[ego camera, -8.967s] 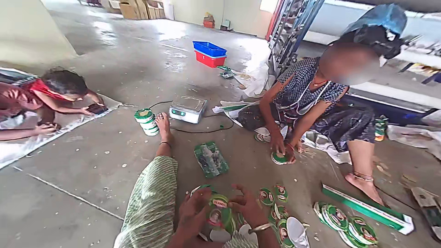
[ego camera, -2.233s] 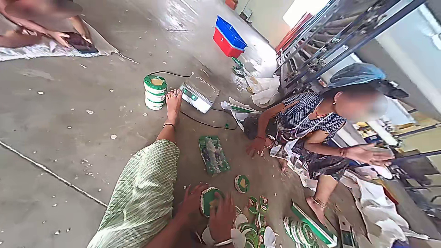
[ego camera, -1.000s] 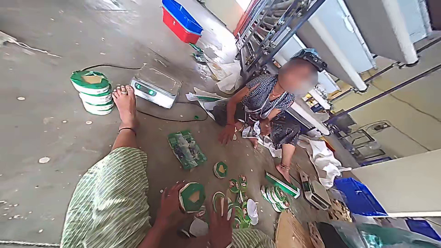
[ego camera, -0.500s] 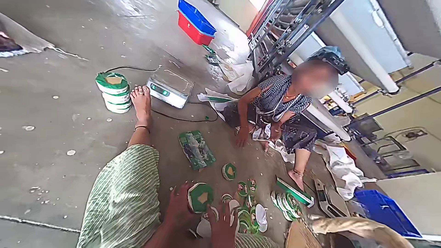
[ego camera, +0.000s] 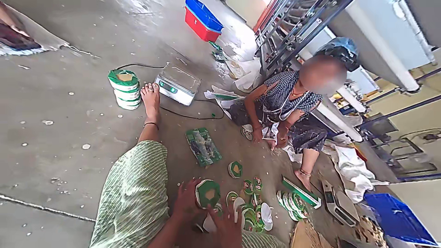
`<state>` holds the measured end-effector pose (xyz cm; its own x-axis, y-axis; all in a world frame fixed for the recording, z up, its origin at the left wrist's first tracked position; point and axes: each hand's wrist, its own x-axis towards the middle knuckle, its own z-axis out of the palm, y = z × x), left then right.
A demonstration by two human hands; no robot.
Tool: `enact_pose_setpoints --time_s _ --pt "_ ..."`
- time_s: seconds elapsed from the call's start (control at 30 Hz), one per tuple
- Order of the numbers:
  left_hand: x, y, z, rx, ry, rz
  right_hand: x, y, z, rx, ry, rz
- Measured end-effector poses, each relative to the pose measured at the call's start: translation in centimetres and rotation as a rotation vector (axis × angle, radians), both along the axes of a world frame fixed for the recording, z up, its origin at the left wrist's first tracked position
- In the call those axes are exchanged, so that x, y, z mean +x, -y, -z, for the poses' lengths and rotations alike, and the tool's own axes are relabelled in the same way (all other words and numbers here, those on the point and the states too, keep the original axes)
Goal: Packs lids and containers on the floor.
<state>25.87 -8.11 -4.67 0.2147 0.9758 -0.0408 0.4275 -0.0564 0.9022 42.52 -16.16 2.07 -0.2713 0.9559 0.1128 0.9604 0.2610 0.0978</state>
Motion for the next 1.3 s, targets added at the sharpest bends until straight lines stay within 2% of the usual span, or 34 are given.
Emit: enact_pose_setpoints --time_s 0.1,0.23,0.3,0.4,0.53,0.6,0.67,0.77,0.87,0.97,1.0,1.07,1.13,1.2,1.3 --pt "0.1 0.1 0.0 0.024 0.013 -0.009 1.9 -1.6 -1.5 0.050 -0.003 0.116" --pt "0.2 0.1 0.3 0.070 0.031 -0.038 -1.1 -5.2 -1.0 0.048 -0.050 -0.007" --pt "0.3 0.2 0.1 0.072 0.031 -0.043 -1.9 -6.3 -0.2 -0.010 -0.061 0.011" --pt "0.3 0.3 -0.2 0.077 0.032 -0.044 -1.1 -4.7 0.0 -0.107 -0.080 0.172" --pt "0.5 0.4 0.0 0.103 0.022 -0.057 -0.5 0.2 -0.2 -0.049 -0.129 0.157" --pt "0.5 0.4 0.5 0.131 0.030 -0.062 1.0 -1.6 -2.4 -0.247 -0.235 0.292" --pt "0.4 0.5 0.2 0.091 0.039 -0.045 4.5 -6.1 -3.3 -0.473 -0.237 0.507" --pt "0.2 -0.1 -3.2 -0.116 0.002 -0.002 10.6 -11.4 0.8 -0.656 -0.136 0.529" --pt "0.7 0.1 -1.4 -0.033 0.043 -0.076 13.6 -12.7 5.5 -0.769 -0.097 0.404" --pt "0.3 0.5 -2.9 -0.099 0.059 -0.031 14.6 -12.6 6.1 -0.767 -0.236 0.435" --pt "0.2 0.7 -2.2 -0.073 0.077 -0.040 14.8 -12.4 5.6 -0.765 -0.297 0.483" --pt "0.0 1.2 1.6 0.146 0.107 -0.097 15.6 -12.7 4.7 -0.729 -0.413 0.580" --pt "-0.4 1.5 2.9 0.191 0.122 -0.145 16.7 -13.0 4.2 -0.632 -0.546 0.625" --pt "-0.8 2.1 2.0 0.198 0.122 -0.177 17.5 -12.9 3.7 -0.563 -0.668 0.654" --pt "-0.2 3.2 -1.2 0.306 0.091 -0.276 17.8 -11.9 1.0 -0.463 -0.953 0.672"
